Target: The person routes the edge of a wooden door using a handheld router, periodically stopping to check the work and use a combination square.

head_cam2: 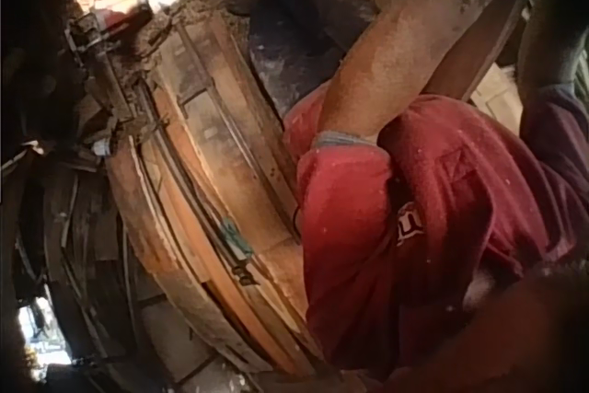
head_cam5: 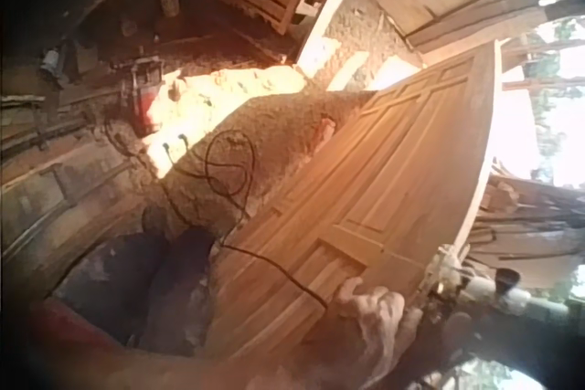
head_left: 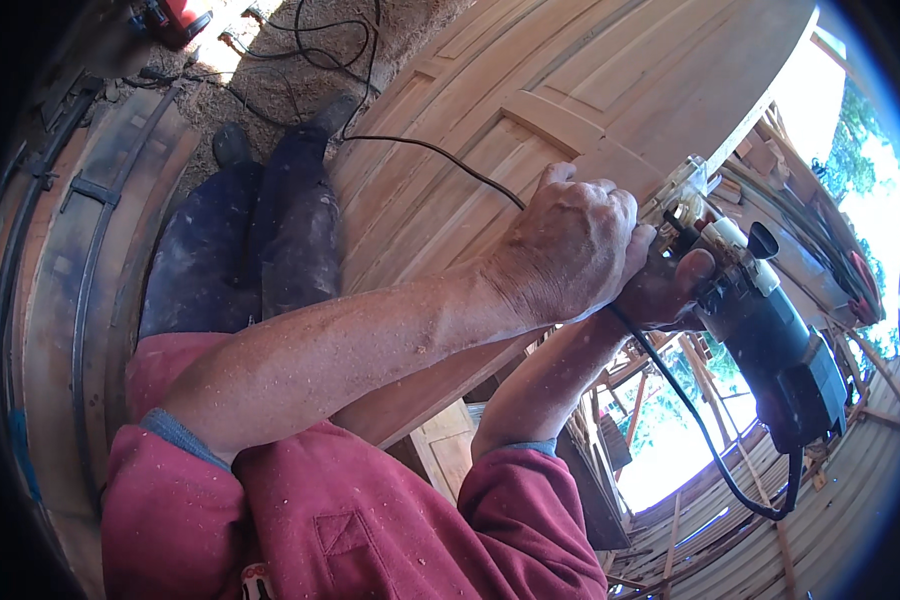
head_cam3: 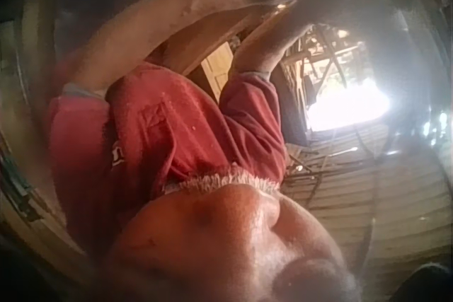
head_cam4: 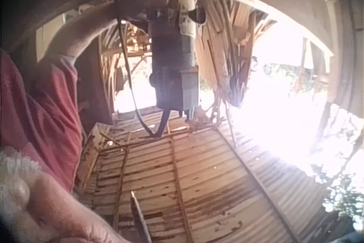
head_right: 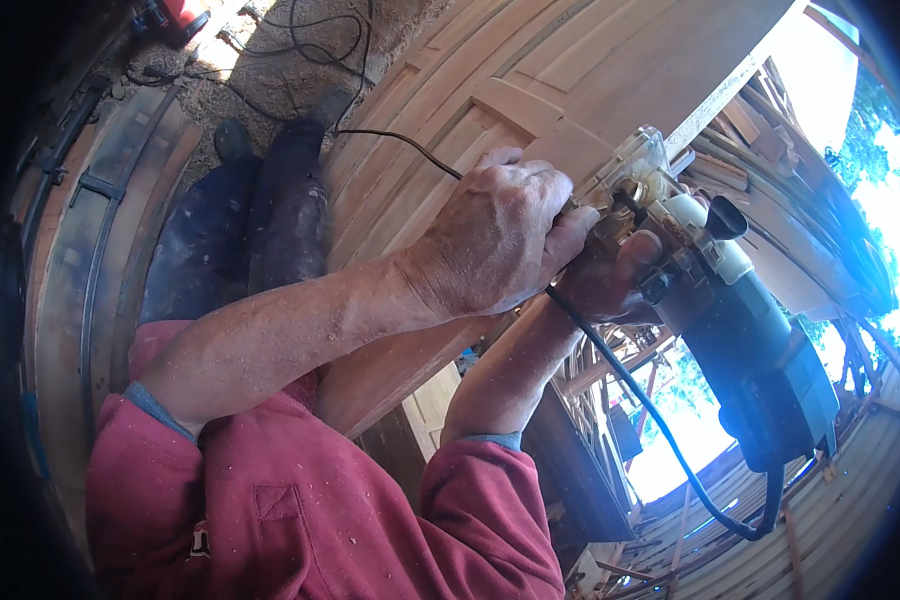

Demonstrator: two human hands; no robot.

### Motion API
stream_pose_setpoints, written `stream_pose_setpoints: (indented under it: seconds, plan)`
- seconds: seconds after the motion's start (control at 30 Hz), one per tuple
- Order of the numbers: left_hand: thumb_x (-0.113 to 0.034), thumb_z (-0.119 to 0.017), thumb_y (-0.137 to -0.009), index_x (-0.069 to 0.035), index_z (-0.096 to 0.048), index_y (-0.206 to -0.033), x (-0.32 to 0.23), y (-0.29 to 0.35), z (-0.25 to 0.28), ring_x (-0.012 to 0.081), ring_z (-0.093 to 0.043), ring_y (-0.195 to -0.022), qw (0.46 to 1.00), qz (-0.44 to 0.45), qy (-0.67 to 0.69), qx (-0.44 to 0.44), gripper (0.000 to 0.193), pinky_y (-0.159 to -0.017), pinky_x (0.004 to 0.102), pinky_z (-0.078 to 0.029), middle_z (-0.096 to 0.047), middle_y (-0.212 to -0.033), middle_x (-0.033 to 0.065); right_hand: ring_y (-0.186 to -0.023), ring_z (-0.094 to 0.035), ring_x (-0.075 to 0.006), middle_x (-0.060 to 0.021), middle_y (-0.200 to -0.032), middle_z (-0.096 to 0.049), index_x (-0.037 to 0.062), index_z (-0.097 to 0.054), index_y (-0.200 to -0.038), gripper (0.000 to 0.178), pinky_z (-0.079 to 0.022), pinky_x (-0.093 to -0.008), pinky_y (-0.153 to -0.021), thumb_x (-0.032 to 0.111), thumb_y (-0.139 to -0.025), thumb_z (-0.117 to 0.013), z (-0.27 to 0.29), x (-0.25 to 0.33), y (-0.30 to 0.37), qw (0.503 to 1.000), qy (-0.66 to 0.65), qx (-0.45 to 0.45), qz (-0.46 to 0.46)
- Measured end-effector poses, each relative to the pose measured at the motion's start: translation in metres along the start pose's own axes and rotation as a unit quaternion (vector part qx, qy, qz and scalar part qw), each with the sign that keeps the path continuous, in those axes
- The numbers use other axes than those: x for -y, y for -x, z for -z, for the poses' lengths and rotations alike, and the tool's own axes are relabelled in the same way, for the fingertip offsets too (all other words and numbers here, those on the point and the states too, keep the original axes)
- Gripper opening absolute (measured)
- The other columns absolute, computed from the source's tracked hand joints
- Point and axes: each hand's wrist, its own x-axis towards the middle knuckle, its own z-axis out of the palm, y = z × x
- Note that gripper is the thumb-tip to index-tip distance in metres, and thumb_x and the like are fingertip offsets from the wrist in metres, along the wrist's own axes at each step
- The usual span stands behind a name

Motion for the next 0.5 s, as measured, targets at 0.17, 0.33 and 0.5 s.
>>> stream_pose_setpoints:
  seconds: [0.17,0.33,0.5]
  plan:
    - [-0.026,-0.057,-0.094,0.003,-0.060,-0.076,0.001,-0.001,-0.001,0.0364,-0.065,-0.067,1.000,0.003,-0.015,0.012,0.034,-0.084,0.0454,-0.048,-0.062,-0.068,0.0221,-0.097,-0.068,-0.0265,-0.0165,-0.111,-0.066,0.0010,-0.051,-0.128,0.064,-0.059,-0.0412,-0.085,0.021,-0.076,-0.082,-0.009,-0.005,0.000,0.999,-0.005,-0.006,0.036]
    - [-0.027,-0.057,-0.094,0.003,-0.059,-0.074,0.000,-0.003,-0.002,0.0378,-0.064,-0.068,1.000,-0.005,0.001,-0.004,0.036,-0.081,0.0462,-0.049,-0.062,-0.069,0.0226,-0.096,-0.068,-0.0260,-0.0163,-0.110,-0.066,0.0001,-0.052,-0.126,0.062,-0.060,-0.0404,-0.084,0.022,-0.076,-0.082,-0.011,-0.004,-0.002,0.999,-0.007,-0.017,0.051]
    - [-0.027,-0.058,-0.094,0.003,-0.058,-0.074,-0.002,-0.006,0.002,0.0401,-0.062,-0.071,1.000,0.007,-0.012,0.011,0.035,-0.076,0.0479,-0.049,-0.061,-0.069,0.0227,-0.096,-0.068,-0.0258,-0.0161,-0.110,-0.066,-0.0003,-0.053,-0.124,0.061,-0.060,-0.0399,-0.082,0.022,-0.075,-0.083,-0.014,-0.006,0.000,0.998,-0.002,-0.023,0.062]
